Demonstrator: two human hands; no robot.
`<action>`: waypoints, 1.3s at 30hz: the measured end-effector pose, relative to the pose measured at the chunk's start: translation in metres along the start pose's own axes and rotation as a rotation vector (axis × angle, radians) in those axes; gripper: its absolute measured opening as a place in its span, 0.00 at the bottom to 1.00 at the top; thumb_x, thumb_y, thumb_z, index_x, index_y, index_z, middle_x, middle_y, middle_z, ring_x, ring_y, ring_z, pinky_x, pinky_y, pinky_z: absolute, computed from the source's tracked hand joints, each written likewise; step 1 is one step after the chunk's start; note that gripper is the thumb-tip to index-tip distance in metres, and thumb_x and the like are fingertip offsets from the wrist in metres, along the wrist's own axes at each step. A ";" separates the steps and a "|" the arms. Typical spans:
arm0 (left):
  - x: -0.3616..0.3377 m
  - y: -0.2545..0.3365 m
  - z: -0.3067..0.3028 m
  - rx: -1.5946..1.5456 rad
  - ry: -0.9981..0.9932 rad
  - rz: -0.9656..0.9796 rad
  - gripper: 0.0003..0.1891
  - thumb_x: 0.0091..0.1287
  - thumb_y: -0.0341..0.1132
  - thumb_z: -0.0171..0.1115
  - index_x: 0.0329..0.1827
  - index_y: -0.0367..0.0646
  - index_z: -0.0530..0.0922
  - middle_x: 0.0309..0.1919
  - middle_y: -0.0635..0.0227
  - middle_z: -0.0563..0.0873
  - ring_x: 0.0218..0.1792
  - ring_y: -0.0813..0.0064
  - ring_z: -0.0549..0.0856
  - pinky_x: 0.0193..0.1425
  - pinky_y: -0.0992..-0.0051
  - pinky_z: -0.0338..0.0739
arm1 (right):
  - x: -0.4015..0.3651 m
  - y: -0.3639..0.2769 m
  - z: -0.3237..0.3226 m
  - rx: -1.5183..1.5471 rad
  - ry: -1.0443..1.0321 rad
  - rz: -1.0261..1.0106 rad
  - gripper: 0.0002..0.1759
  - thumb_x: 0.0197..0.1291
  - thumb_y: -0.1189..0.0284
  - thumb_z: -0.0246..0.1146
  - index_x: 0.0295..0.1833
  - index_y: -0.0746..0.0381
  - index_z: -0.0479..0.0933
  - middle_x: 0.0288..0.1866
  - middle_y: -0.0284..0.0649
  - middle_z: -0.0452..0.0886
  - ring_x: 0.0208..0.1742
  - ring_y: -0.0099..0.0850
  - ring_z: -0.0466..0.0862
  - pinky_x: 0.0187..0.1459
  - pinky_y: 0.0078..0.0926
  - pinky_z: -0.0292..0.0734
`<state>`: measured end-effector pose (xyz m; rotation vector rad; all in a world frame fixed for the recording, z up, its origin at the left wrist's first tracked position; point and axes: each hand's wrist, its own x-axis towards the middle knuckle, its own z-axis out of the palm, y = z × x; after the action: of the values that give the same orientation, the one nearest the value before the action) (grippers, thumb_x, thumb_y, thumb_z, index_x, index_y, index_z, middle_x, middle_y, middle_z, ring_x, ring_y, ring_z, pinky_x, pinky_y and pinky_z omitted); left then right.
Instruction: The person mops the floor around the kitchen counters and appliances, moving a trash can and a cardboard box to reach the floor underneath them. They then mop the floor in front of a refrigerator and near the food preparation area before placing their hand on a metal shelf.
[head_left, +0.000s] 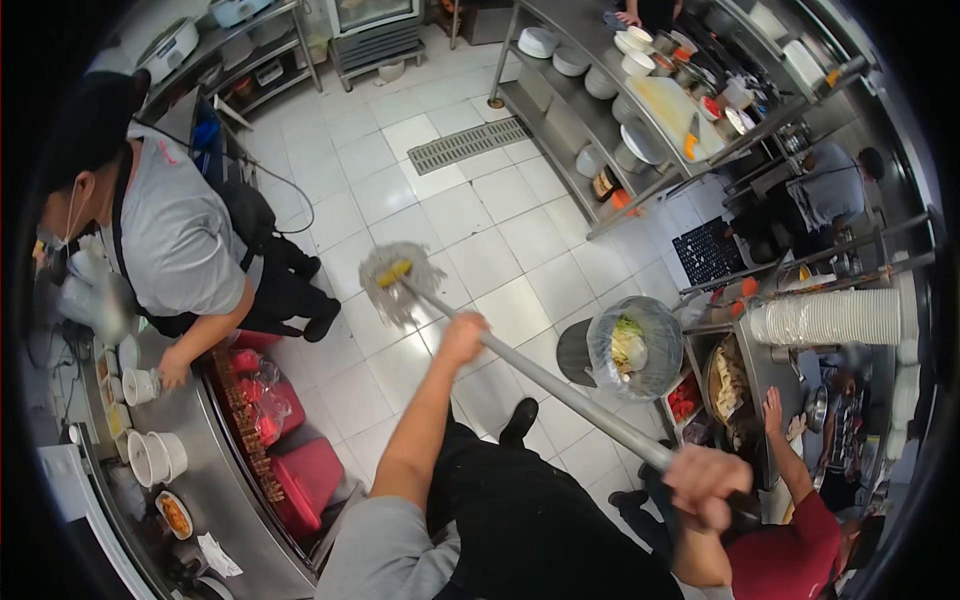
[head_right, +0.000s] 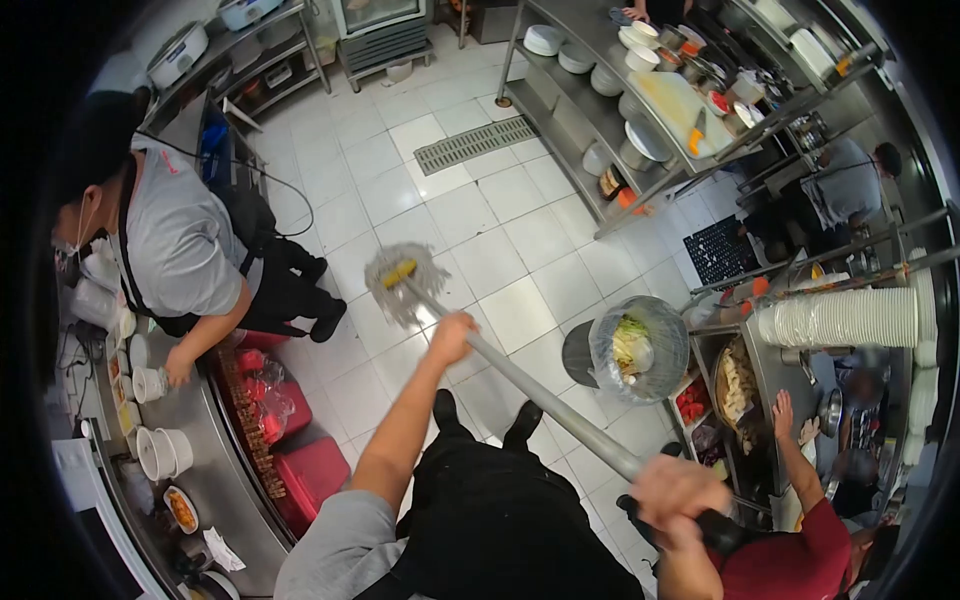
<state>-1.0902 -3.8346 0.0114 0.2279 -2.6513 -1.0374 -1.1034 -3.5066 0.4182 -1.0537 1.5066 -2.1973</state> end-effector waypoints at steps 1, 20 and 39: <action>0.004 -0.030 -0.008 0.035 0.125 -0.116 0.04 0.47 0.26 0.67 0.26 0.41 0.81 0.31 0.55 0.83 0.42 0.50 0.83 0.49 0.54 0.79 | -0.005 0.029 0.013 -0.016 -0.018 0.075 0.19 0.62 0.68 0.70 0.24 0.57 0.68 0.21 0.34 0.78 0.23 0.32 0.77 0.34 0.36 0.76; -0.074 0.195 -0.026 -0.009 0.391 -0.085 0.11 0.62 0.34 0.66 0.25 0.39 0.77 0.29 0.55 0.82 0.39 0.54 0.81 0.51 0.57 0.72 | -0.036 -0.017 -0.022 -0.115 -0.324 0.095 0.13 0.52 0.78 0.71 0.31 0.56 0.71 0.25 0.32 0.77 0.30 0.30 0.81 0.53 0.47 0.77; -0.249 0.309 0.044 -0.134 0.209 -0.134 0.15 0.68 0.37 0.65 0.24 0.42 0.75 0.18 0.55 0.81 0.23 0.49 0.83 0.29 0.55 0.78 | -0.087 -0.167 -0.080 0.383 -0.481 -0.055 0.19 0.65 0.77 0.67 0.27 0.58 0.64 0.15 0.36 0.79 0.14 0.26 0.80 0.28 0.39 0.88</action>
<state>-0.8813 -3.5199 0.1406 0.4635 -2.3966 -1.1595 -1.0700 -3.3300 0.5164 -1.3644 0.8233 -1.9603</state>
